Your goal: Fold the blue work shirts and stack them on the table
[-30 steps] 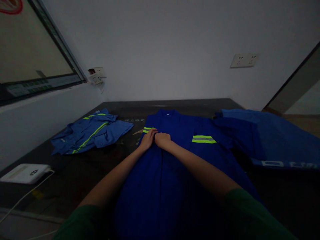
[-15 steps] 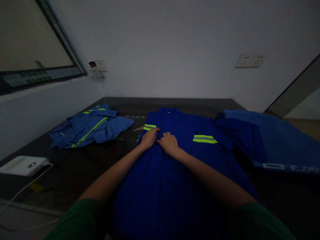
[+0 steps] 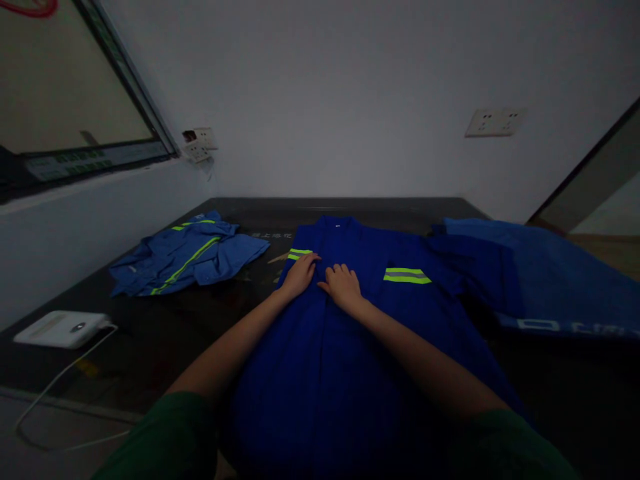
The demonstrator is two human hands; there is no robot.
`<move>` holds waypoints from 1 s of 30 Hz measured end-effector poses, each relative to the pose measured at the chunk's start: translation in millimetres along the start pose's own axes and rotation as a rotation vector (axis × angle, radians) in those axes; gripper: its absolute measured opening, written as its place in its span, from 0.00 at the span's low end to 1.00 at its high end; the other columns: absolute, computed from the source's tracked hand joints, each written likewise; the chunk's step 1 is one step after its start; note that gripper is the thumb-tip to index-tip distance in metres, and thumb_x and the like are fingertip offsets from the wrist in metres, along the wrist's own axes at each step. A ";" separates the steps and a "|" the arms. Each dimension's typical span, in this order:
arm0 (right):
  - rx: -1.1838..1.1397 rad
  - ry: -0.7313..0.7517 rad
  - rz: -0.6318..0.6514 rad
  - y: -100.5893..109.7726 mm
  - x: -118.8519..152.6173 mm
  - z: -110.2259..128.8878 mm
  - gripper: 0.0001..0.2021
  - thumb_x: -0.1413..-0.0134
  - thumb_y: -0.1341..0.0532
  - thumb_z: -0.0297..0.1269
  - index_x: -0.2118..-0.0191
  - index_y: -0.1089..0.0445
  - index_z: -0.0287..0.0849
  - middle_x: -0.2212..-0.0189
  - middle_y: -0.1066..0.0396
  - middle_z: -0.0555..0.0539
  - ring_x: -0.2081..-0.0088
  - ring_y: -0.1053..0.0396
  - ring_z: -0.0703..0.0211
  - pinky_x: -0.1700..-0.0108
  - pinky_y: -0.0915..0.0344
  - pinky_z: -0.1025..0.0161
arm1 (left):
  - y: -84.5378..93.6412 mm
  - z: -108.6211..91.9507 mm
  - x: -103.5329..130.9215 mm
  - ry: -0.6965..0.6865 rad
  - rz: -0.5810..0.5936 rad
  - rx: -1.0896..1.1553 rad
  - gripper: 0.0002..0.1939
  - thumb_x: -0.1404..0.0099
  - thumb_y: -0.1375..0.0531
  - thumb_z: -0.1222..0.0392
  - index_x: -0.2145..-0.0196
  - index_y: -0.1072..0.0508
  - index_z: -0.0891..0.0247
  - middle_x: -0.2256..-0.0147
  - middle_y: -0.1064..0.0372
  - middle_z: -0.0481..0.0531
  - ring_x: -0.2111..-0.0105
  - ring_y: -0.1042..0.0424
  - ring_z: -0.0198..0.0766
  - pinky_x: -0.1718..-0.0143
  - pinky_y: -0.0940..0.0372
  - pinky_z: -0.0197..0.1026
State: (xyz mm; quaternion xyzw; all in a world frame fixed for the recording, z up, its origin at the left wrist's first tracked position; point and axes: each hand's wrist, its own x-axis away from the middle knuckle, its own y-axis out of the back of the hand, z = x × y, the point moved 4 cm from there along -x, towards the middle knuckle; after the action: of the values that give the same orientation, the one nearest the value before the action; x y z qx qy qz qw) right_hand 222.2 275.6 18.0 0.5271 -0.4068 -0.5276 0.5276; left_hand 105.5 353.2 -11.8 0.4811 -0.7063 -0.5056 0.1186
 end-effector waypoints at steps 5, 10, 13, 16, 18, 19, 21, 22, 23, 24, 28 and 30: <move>-0.030 0.042 0.010 6.6 16.5 0.0 0.20 0.41 0.41 0.45 0.47 0.35 0.40 0.48 0.35 0.37 0.47 0.39 0.46 0.51 0.38 0.52 | -13.9 -14.8 4.1 -0.054 0.190 -0.084 0.22 0.30 0.52 0.60 0.40 0.38 0.60 0.37 0.44 0.57 0.36 0.49 0.44 0.36 0.52 0.52; -0.041 0.110 -0.003 11.8 37.5 -7.3 0.21 0.40 0.42 0.42 0.45 0.36 0.38 0.46 0.36 0.36 0.45 0.39 0.45 0.48 0.38 0.50 | -15.9 -19.7 6.4 -0.042 0.221 -0.193 0.25 0.29 0.53 0.55 0.37 0.44 0.58 0.35 0.51 0.56 0.34 0.53 0.47 0.36 0.55 0.56; -0.105 0.162 0.017 17.9 61.0 -19.7 0.22 0.40 0.42 0.40 0.43 0.36 0.36 0.44 0.37 0.36 0.42 0.41 0.47 0.43 0.41 0.51 | -12.1 -24.9 7.8 -0.064 0.191 -0.211 0.24 0.29 0.54 0.56 0.37 0.42 0.60 0.36 0.48 0.59 0.35 0.50 0.47 0.37 0.53 0.56; -0.157 0.156 -0.013 28.2 98.2 -43.0 0.24 0.41 0.41 0.39 0.40 0.38 0.36 0.40 0.41 0.36 0.37 0.47 0.47 0.37 0.47 0.48 | -11.3 -34.9 10.2 -0.081 0.123 -0.222 0.23 0.28 0.56 0.57 0.41 0.37 0.64 0.39 0.42 0.61 0.36 0.48 0.47 0.37 0.54 0.55; -0.162 0.121 -0.010 33.6 127.9 -63.5 0.25 0.42 0.40 0.38 0.40 0.39 0.37 0.38 0.43 0.36 0.36 0.50 0.45 0.36 0.49 0.45 | -15.6 -43.5 12.7 -0.089 0.116 -0.199 0.23 0.28 0.58 0.56 0.42 0.36 0.64 0.40 0.40 0.60 0.36 0.47 0.46 0.37 0.53 0.55; -0.161 0.097 -0.001 35.7 143.3 -74.5 0.26 0.43 0.39 0.38 0.40 0.39 0.38 0.38 0.44 0.36 0.35 0.50 0.44 0.36 0.50 0.44 | -19.0 -47.8 14.0 -0.095 0.130 -0.194 0.23 0.28 0.59 0.55 0.41 0.37 0.63 0.39 0.41 0.59 0.36 0.48 0.45 0.37 0.53 0.55; -0.159 0.046 0.021 38.3 173.9 -96.1 0.26 0.43 0.39 0.37 0.39 0.38 0.39 0.37 0.45 0.36 0.35 0.51 0.43 0.37 0.49 0.42 | -26.1 -54.7 16.4 -0.098 0.177 -0.230 0.24 0.27 0.59 0.52 0.38 0.40 0.58 0.36 0.46 0.56 0.35 0.51 0.46 0.37 0.54 0.57; -0.158 0.024 0.029 39.0 188.9 -105.7 0.26 0.43 0.39 0.37 0.39 0.38 0.40 0.37 0.46 0.36 0.35 0.51 0.43 0.37 0.48 0.41 | -29.0 -56.7 17.2 -0.096 0.203 -0.265 0.25 0.28 0.59 0.50 0.37 0.42 0.56 0.35 0.50 0.55 0.34 0.53 0.46 0.37 0.56 0.57; -0.157 0.005 0.033 39.1 203.6 -114.2 0.26 0.43 0.40 0.36 0.39 0.39 0.41 0.36 0.46 0.37 0.35 0.51 0.43 0.37 0.47 0.41 | -31.4 -57.7 17.7 -0.089 0.227 -0.300 0.25 0.28 0.58 0.49 0.36 0.44 0.54 0.34 0.53 0.54 0.34 0.55 0.47 0.36 0.56 0.57; -0.153 -0.015 0.033 38.7 217.8 -121.4 0.25 0.42 0.41 0.36 0.39 0.39 0.42 0.36 0.46 0.38 0.35 0.50 0.44 0.38 0.47 0.41 | -33.1 -57.8 17.9 -0.080 0.250 -0.327 0.26 0.28 0.59 0.48 0.36 0.45 0.53 0.33 0.56 0.54 0.34 0.57 0.47 0.36 0.57 0.57; -0.094 -0.121 0.018 30.9 267.2 -136.9 0.25 0.41 0.43 0.38 0.38 0.40 0.45 0.37 0.45 0.39 0.36 0.47 0.45 0.38 0.49 0.38 | -36.1 -53.4 16.2 -0.064 0.286 -0.358 0.27 0.28 0.60 0.46 0.34 0.49 0.51 0.32 0.59 0.51 0.33 0.58 0.46 0.36 0.57 0.56; -0.050 -0.154 0.028 25.0 282.7 -138.0 0.26 0.41 0.42 0.41 0.37 0.41 0.46 0.36 0.47 0.39 0.36 0.49 0.44 0.38 0.50 0.36 | -37.6 -49.7 14.1 -0.059 0.286 -0.353 0.28 0.28 0.60 0.45 0.34 0.50 0.50 0.32 0.60 0.51 0.33 0.58 0.47 0.36 0.57 0.57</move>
State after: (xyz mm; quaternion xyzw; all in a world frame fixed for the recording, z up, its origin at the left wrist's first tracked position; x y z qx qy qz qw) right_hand 393.2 11.7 -8.9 0.4660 -0.4403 -0.5690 0.5150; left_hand 151.8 311.1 -24.6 0.3330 -0.6711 -0.6132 0.2505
